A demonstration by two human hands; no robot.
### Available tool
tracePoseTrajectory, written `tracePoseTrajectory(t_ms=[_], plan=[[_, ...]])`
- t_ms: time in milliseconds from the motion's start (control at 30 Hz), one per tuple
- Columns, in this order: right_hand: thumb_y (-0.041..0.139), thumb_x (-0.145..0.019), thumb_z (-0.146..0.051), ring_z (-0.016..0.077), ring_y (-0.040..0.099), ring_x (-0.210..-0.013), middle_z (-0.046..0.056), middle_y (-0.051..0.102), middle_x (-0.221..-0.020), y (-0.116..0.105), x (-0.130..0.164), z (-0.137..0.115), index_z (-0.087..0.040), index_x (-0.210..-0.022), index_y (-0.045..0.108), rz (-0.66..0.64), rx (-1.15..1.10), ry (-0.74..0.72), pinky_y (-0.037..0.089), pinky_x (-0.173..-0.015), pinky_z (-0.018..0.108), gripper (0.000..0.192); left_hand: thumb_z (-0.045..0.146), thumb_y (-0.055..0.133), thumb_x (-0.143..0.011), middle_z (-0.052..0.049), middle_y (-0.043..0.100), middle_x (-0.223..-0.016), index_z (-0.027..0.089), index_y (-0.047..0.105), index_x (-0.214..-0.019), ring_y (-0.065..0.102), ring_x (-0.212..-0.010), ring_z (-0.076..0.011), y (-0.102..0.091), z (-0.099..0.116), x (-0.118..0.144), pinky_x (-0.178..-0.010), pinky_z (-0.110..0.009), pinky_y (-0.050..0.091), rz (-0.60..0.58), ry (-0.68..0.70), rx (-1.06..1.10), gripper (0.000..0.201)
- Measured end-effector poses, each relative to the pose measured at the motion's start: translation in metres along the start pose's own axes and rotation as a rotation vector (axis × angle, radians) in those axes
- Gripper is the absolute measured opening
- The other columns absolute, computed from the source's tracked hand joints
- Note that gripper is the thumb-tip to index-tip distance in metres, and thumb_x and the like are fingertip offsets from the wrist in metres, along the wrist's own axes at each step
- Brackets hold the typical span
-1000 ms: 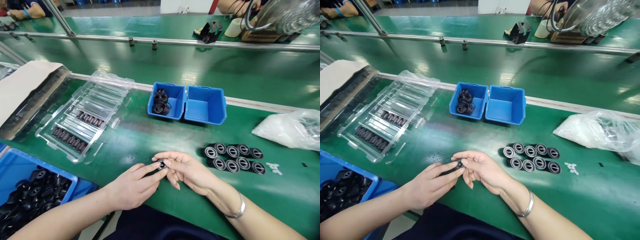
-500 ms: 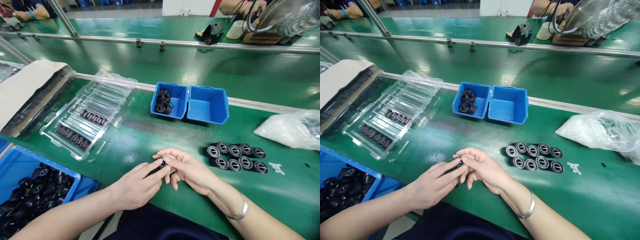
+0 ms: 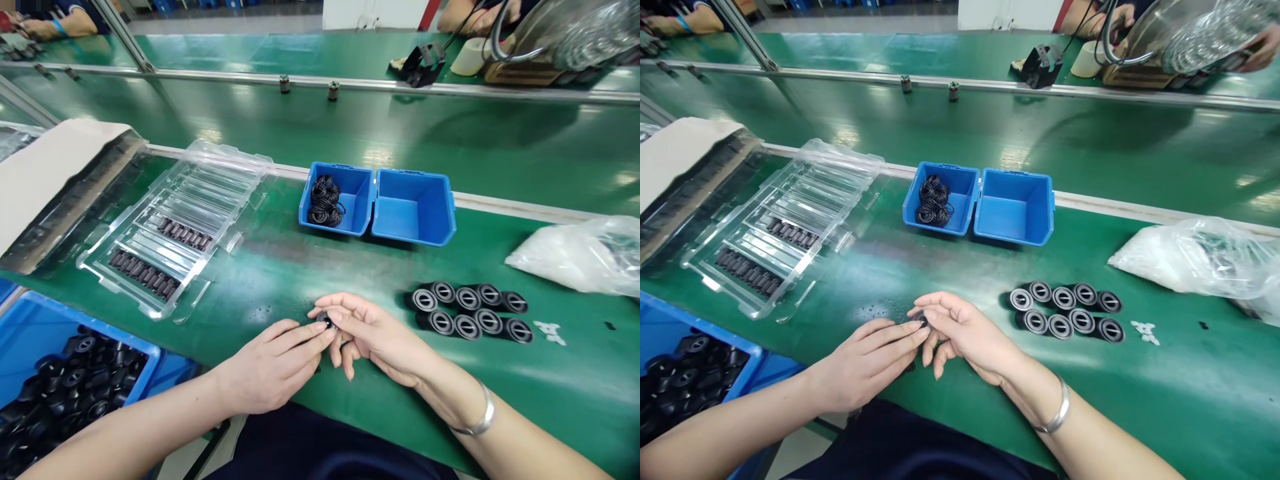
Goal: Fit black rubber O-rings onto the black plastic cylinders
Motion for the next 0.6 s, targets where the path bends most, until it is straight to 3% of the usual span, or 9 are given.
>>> tracePoseTrajectory(t_ms=[133,300,400,500,600], plan=[[0.059,-0.093,-0.037,0.0079,0.055,-0.046,-0.004,0.056,-0.066,-0.002,-0.001,0.003,-0.018,-0.109,0.055,0.005,-0.002,0.017,0.051,-0.04,0.019,0.026,0.011,0.048,-0.092,-0.006,0.05,-0.144,0.014,0.068,-0.106,0.034,-0.14,-0.0334,0.001,0.0,0.0,-0.114,-0.053,0.027,-0.009,-0.002,-0.006,0.025],[0.054,-0.094,-0.042,0.0167,0.068,-0.063,0.005,0.064,-0.08,0.002,0.001,-0.001,-0.018,-0.117,0.053,0.016,-0.056,0.033,0.054,-0.042,0.022,0.033,0.014,0.045,-0.093,-0.007,0.044,-0.149,0.014,0.068,-0.106,0.037,-0.138,-0.0319,0.004,0.003,-0.001,-0.103,-0.042,0.039,-0.053,0.012,-0.055,0.026],[0.06,-0.092,-0.039,0.0152,0.067,-0.061,0.003,0.063,-0.081,0.002,0.0,0.0,-0.018,-0.116,0.053,0.007,-0.036,0.025,0.053,-0.041,0.02,0.033,0.016,0.043,-0.095,-0.007,0.041,-0.151,0.014,0.067,-0.109,0.036,-0.139,-0.0313,0.004,0.003,-0.002,-0.098,-0.039,0.042,-0.068,0.022,-0.077,0.028],[0.065,-0.089,-0.037,0.0088,0.06,-0.049,-0.002,0.06,-0.077,-0.001,-0.001,0.003,-0.02,-0.112,0.052,0.012,-0.018,0.02,0.049,-0.037,0.018,0.031,0.013,0.043,-0.094,-0.01,0.047,-0.146,0.011,0.067,-0.109,0.037,-0.139,-0.0321,-0.002,0.005,-0.001,-0.094,-0.038,0.044,-0.025,0.054,-0.065,0.028],[0.064,-0.089,-0.038,0.0074,0.059,-0.047,0.001,0.063,-0.087,-0.002,-0.001,0.002,-0.019,-0.11,0.052,0.009,-0.015,0.028,0.05,-0.037,0.018,0.031,0.012,0.043,-0.094,-0.012,0.055,-0.139,0.01,0.068,-0.106,0.043,-0.135,-0.0321,-0.007,0.005,-0.001,-0.093,-0.039,0.045,0.022,0.058,-0.045,0.028]])
Point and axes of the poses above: each hand's wrist, its own x-axis away from the middle knuckle, its own y-axis out of the palm, z = x × y, the point moved 9 cm from there along -x, towards the middle knuckle
